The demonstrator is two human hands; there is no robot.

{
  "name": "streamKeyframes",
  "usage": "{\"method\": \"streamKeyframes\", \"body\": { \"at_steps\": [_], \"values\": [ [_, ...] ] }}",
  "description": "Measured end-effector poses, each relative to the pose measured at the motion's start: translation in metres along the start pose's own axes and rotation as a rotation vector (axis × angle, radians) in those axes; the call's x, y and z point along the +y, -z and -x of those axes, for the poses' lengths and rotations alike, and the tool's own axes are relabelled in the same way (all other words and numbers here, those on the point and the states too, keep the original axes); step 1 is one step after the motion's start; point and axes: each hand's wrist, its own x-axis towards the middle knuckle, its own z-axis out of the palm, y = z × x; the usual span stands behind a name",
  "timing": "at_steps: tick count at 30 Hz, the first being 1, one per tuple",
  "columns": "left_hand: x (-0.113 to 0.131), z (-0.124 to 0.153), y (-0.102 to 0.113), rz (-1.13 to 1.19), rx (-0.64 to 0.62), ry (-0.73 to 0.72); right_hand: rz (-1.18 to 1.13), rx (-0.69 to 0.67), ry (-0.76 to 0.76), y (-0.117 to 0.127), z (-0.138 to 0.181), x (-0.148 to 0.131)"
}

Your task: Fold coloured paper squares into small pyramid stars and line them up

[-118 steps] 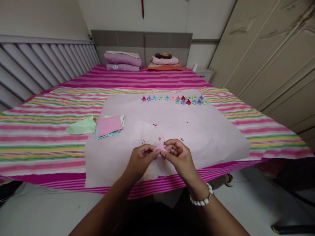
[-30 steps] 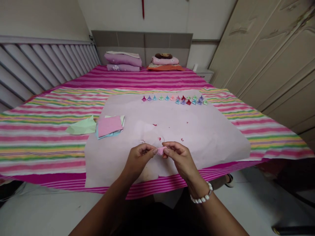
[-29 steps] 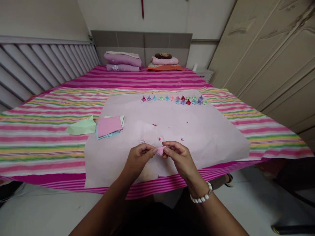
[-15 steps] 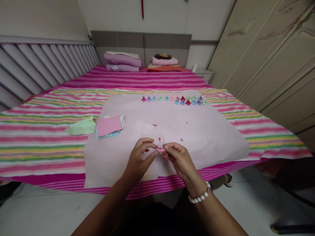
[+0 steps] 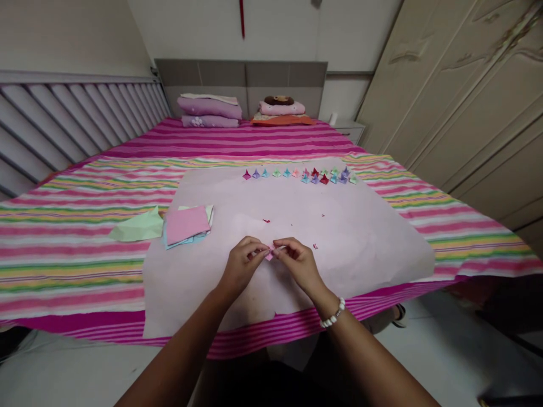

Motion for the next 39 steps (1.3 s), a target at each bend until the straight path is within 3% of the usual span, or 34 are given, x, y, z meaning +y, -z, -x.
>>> {"method": "streamKeyframes", "body": {
  "at_steps": [8,20,26,39],
  "values": [
    [-0.049,-0.027,-0.009,0.002,0.048,-0.005,0.216,-0.066,0.146,-0.012,-0.041,0.041],
    [-0.102,-0.047,-0.02,-0.02,0.073,0.0,0.287,-0.059,0.143,-0.021,-0.074,0.079],
    [-0.112,-0.041,-0.028,-0.025,0.115,0.045,0.273,-0.028,0.095,-0.023,-0.072,0.092],
    [-0.111,-0.036,-0.032,-0.045,0.137,0.012,0.298,-0.054,0.126,-0.021,-0.071,0.089]
  ]
}}
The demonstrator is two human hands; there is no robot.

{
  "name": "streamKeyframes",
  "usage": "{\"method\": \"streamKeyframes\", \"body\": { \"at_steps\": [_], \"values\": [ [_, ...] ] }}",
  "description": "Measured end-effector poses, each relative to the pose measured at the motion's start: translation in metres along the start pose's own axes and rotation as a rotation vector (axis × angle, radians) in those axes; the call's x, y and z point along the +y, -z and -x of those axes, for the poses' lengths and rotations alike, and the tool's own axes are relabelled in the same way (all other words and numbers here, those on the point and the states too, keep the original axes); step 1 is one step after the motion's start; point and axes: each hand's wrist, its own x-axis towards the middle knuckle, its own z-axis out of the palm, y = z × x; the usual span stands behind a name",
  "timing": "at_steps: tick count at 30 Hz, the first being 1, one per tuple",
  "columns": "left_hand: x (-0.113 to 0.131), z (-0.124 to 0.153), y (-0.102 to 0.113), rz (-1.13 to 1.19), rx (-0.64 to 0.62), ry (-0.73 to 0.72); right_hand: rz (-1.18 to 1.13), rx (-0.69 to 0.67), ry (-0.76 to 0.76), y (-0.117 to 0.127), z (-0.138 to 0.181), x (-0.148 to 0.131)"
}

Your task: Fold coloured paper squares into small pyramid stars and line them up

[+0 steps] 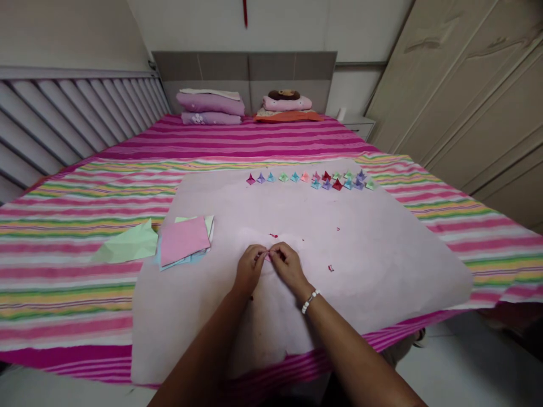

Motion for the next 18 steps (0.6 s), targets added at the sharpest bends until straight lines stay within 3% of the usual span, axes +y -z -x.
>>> {"method": "streamKeyframes", "body": {
  "at_steps": [18],
  "values": [
    [0.0029,0.0018,-0.0072,-0.051,0.09,0.017,-0.039,0.083,-0.04,-0.0035,0.0024,-0.0001]
  ]
}}
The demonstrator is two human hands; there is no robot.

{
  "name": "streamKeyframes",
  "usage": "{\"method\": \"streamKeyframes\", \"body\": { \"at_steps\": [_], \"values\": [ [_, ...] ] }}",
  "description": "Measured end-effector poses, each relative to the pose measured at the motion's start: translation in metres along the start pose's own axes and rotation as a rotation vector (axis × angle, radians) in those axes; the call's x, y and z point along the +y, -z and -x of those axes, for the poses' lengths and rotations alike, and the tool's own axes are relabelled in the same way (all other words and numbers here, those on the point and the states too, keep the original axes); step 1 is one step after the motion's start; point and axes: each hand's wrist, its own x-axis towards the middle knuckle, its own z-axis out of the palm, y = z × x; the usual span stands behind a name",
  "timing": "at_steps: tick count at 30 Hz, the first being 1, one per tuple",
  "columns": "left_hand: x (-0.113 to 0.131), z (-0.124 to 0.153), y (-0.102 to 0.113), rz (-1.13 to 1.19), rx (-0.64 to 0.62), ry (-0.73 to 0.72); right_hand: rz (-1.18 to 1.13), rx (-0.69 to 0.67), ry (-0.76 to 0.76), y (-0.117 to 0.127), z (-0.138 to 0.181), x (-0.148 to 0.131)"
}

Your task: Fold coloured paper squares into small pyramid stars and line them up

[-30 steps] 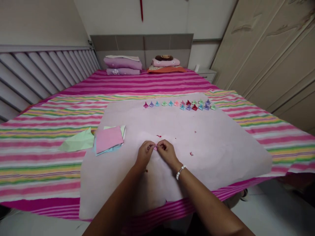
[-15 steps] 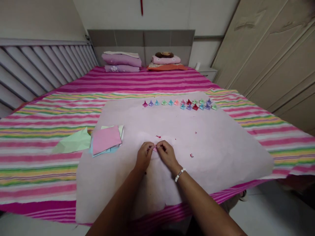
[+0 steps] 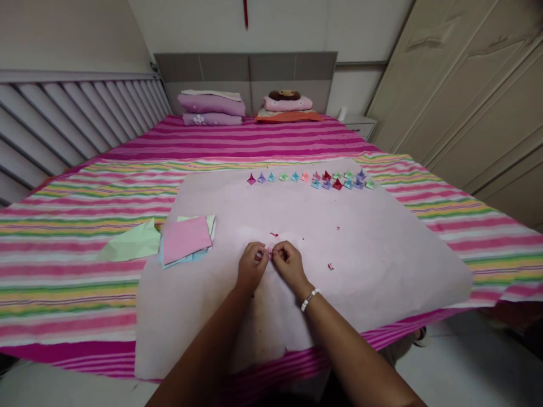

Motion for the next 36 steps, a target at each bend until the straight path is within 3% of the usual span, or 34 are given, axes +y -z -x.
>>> {"method": "streamKeyframes", "body": {
  "at_steps": [5,15,30,36],
  "values": [
    [0.0011,0.0014,0.0022,-0.007,0.032,-0.014,0.008,0.016,0.012,0.0019,0.0021,-0.0014],
    [-0.0014,0.0039,0.0004,-0.077,-0.035,-0.081,0.014,0.011,0.126,0.0062,-0.0003,-0.007],
    [-0.001,0.0031,-0.0003,-0.166,-0.079,-0.086,0.09,0.036,0.173,0.0033,0.0007,-0.0045],
    [-0.0003,0.0009,0.0027,-0.123,-0.073,-0.062,0.197,-0.028,0.237,0.0065,-0.0046,-0.0069]
  ]
}}
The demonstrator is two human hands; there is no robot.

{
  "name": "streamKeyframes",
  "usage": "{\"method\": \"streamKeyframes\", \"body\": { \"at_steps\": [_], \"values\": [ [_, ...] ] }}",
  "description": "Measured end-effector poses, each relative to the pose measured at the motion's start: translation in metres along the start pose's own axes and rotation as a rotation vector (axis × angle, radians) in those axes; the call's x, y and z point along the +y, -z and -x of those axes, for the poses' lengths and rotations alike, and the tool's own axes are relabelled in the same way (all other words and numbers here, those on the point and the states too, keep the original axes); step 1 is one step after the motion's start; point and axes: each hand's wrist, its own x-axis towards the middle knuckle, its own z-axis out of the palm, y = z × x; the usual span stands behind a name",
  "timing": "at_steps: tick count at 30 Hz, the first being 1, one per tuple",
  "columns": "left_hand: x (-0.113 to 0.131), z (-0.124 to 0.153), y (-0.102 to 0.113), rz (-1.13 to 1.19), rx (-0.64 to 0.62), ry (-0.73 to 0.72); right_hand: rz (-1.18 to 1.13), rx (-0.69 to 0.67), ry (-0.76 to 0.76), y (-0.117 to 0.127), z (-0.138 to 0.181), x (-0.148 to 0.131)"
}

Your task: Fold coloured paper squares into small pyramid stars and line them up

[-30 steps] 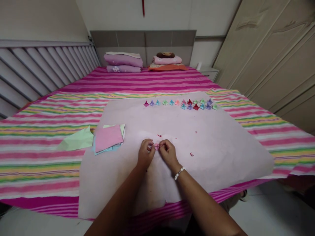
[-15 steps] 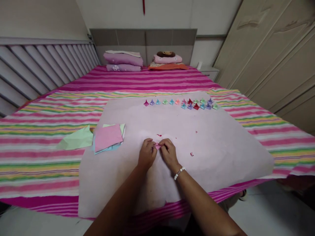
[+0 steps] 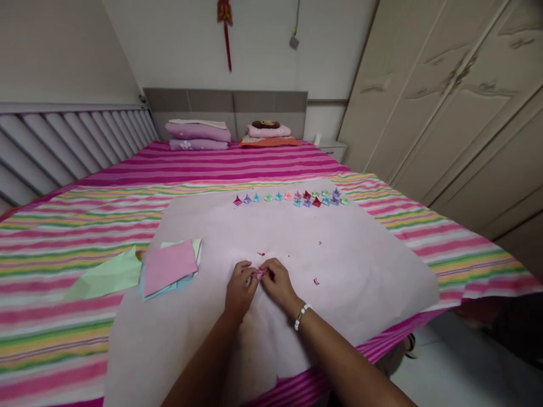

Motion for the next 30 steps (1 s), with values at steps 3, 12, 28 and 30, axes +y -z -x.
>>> {"method": "streamKeyframes", "body": {
  "at_steps": [3,12,28,30],
  "values": [
    [-0.002,0.0,0.0,0.04,-0.01,0.045,0.064,-0.087,0.046,0.01,-0.005,-0.002],
    [-0.003,0.0,0.002,0.094,0.009,0.049,0.283,-0.396,0.123,0.036,-0.022,-0.014],
    [-0.024,0.005,-0.008,0.064,0.096,0.083,0.346,0.126,-0.07,0.098,-0.161,0.05],
    [-0.029,0.006,-0.009,0.044,0.086,0.078,0.41,0.163,-0.113,0.1,-0.179,0.063]
  ]
}}
